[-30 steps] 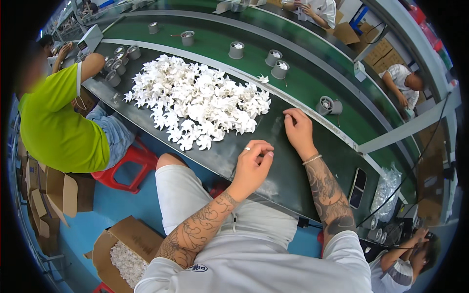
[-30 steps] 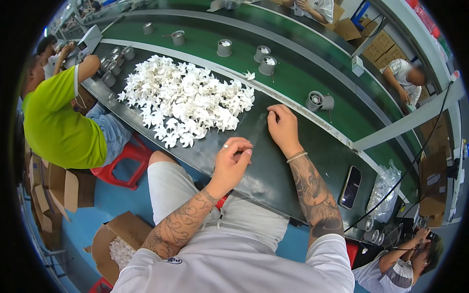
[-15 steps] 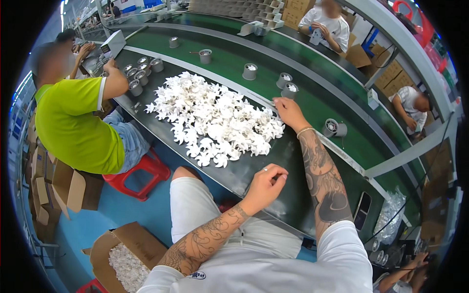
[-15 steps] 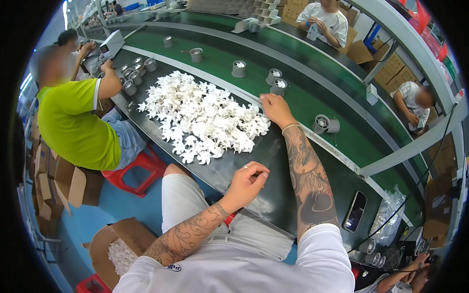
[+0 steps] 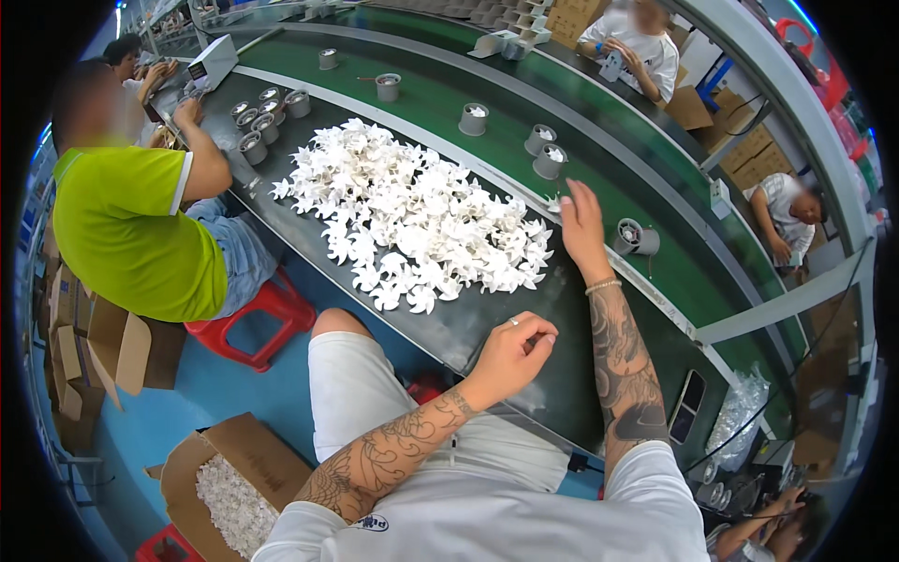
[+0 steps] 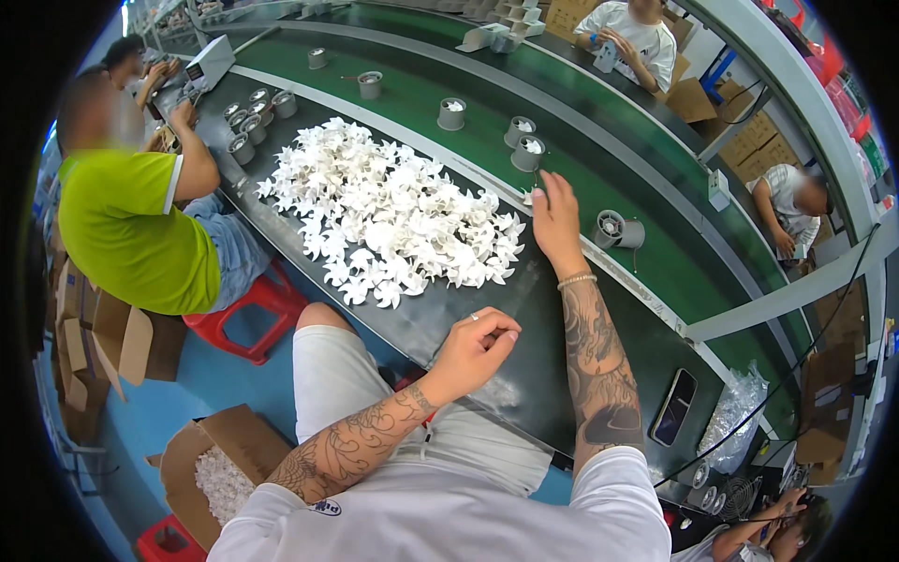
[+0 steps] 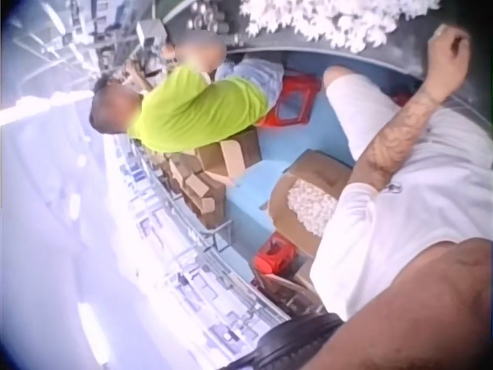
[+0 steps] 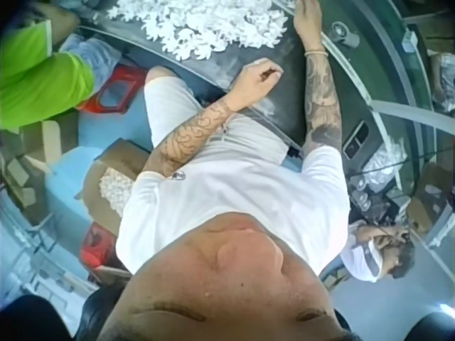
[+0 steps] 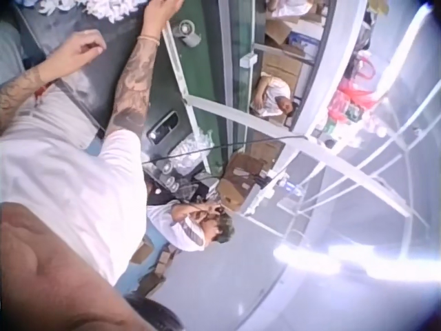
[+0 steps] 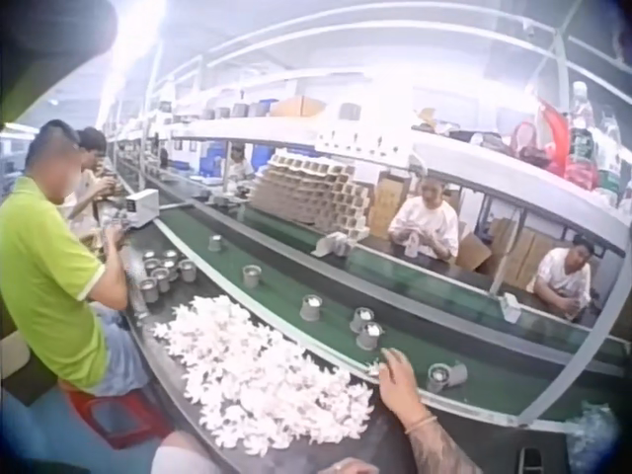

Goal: Stuffing small grey canisters with white material on an assembly line.

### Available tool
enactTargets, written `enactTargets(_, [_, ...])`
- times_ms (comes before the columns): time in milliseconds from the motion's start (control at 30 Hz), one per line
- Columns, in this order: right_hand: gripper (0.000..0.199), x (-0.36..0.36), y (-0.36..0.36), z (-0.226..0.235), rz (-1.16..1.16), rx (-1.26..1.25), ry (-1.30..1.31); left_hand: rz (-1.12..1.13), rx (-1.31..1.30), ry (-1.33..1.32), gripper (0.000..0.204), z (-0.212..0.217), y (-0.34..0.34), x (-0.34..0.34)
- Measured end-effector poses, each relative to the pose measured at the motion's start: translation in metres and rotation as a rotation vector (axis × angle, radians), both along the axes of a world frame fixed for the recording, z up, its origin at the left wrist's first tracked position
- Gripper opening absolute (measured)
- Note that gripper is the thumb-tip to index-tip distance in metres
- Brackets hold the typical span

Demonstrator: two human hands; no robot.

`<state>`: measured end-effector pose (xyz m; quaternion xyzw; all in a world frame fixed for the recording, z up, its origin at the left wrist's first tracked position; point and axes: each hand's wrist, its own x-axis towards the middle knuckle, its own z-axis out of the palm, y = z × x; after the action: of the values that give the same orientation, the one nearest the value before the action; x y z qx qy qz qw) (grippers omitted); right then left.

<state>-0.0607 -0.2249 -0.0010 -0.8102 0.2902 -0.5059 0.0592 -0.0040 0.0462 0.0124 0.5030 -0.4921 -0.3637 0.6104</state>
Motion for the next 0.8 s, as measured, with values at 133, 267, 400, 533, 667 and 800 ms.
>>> enactTargets(133, [0.028, 0.008, -0.012, -0.01, 0.159, 0.412, 0.228, 0.018, -0.008, -0.016, 0.008, 0.002, 0.001, 0.0])
enactTargets(267, [0.02, -0.005, 0.0, -0.013, 0.041, 0.242, 0.178, 0.056, 0.001, 0.02, 0.007, 0.003, 0.002, -0.001])
enactTargets(400, [0.02, -0.024, 0.008, -0.009, -0.03, 0.277, 0.113, 0.056, -0.017, 0.013, 0.007, 0.003, 0.002, -0.002])
enactTargets(533, [0.023, -0.041, 0.008, -0.007, -0.068, 0.445, 0.078, 0.058, -0.027, -0.019, 0.008, 0.003, 0.002, -0.002])
enactTargets(667, [0.023, -0.036, 0.004, -0.011, -0.062, 0.437, 0.105, 0.045, -0.017, -0.043, 0.008, 0.003, 0.004, -0.002])
enactTargets(800, [0.026, -0.032, 0.006, -0.007, 0.035, 0.567, -0.089, 0.051, -0.031, -0.074, 0.009, 0.001, 0.005, -0.002])
